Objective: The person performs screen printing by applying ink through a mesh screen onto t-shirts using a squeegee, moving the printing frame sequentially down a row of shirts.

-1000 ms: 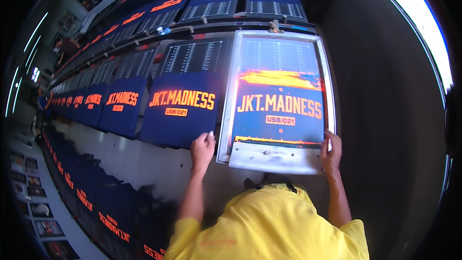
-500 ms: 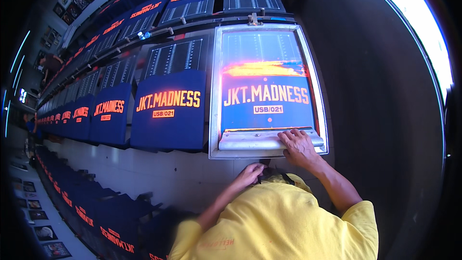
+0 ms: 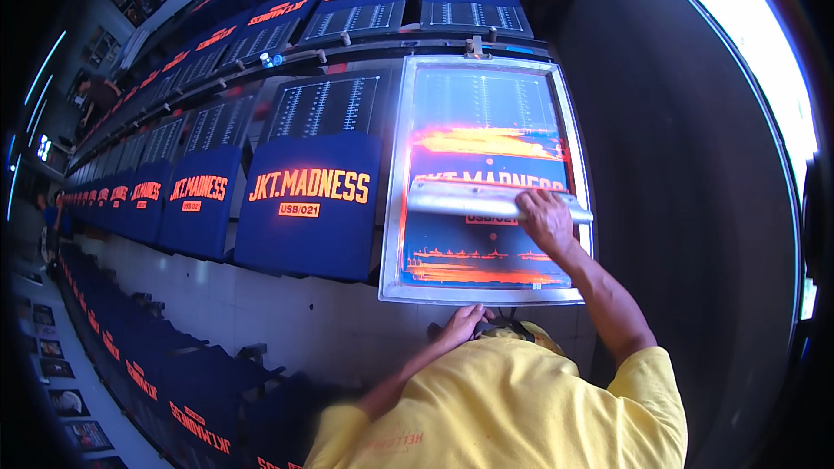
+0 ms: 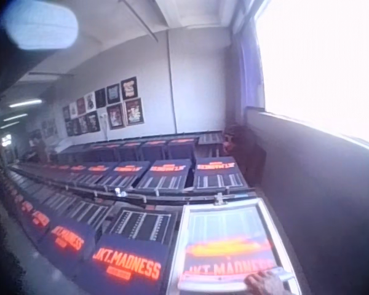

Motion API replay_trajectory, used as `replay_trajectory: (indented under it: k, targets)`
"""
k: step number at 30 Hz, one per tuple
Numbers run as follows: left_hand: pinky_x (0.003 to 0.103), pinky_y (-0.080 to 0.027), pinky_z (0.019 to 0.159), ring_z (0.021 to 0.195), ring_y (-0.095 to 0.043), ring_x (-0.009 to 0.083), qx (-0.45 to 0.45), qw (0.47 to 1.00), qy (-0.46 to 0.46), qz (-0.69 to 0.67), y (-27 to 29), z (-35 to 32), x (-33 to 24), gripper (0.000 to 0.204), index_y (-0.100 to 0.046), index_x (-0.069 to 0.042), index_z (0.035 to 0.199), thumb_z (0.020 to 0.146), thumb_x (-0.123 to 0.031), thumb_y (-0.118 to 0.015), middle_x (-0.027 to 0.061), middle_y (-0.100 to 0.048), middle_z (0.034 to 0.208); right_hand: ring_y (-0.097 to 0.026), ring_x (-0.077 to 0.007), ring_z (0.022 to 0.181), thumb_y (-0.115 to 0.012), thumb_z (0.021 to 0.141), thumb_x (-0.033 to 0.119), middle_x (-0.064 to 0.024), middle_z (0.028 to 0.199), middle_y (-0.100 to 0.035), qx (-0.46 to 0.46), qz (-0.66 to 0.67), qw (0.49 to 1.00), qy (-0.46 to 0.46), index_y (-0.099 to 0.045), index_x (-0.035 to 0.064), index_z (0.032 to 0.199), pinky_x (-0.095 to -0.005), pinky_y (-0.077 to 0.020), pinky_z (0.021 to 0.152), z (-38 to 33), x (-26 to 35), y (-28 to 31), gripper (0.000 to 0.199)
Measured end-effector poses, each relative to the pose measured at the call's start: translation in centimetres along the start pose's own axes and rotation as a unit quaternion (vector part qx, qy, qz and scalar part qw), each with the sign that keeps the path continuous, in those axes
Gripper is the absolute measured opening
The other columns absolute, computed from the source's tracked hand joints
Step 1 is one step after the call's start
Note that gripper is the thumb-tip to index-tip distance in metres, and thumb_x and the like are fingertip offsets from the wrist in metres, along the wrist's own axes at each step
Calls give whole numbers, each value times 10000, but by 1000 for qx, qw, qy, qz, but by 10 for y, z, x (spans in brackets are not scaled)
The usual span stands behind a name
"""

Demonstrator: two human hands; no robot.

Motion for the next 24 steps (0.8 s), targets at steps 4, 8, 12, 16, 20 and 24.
replay_trajectory:
  k: [4,8,12,16,20,24]
  targets:
    - [297,-464,824,888,-567,127,-10,998,-44,40,7,12,17,440,-643,-29,1004,1065,-388,-395,23,-625,914,-623,-249,948,-673,774,127,-56,951,-627,24,-23,999,8,-602,100,965,-394,-484,797,44,-29,-32,205]
    - [290,-450,839,889,-570,121,-26,994,-1,108,7,2,-5,414,-654,-25,978,1058,-359,-423,16,-638,899,-612,-256,1002,-639,808,138,-64,1008,-629,55,-48,997,2,-601,96,1013,-398,-473,839,63,-47,-57,212]
    - [278,-435,824,859,-549,108,-27,994,-12,101,5,-2,-7,388,-656,-29,953,1055,-332,-436,10,-632,874,-599,-257,1015,-621,815,118,-73,1037,-624,63,-31,997,9,-596,89,1048,-399,-470,859,59,-51,-76,235]
    - [282,-435,829,861,-543,110,-25,992,-81,95,9,12,23,358,-647,-27,949,1057,-299,-441,13,-622,872,-628,-266,902,-654,781,134,-70,934,-646,72,-14,997,12,-615,90,986,-401,-502,797,68,-54,-73,213]
    - [297,-434,781,805,-507,121,-36,989,-126,63,7,14,31,379,-622,-7,916,1062,-299,-429,15,-586,813,-673,-295,750,-661,789,166,-110,769,-661,58,38,997,15,-646,78,867,-436,-538,678,99,-67,-63,118]
    - [297,-423,796,815,-500,125,-39,989,-102,98,9,10,15,374,-607,-8,894,1062,-287,-422,20,-578,823,-706,-319,823,-709,750,274,-162,872,-718,236,80,962,-111,-733,108,1014,-422,-556,753,150,-92,-55,312]
Point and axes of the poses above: each hand's wrist, its own z-axis towards the middle knuckle, its own y-axis out of the back of the hand, x = y × z, the point moved 4 cm from there along z, towards the middle knuckle
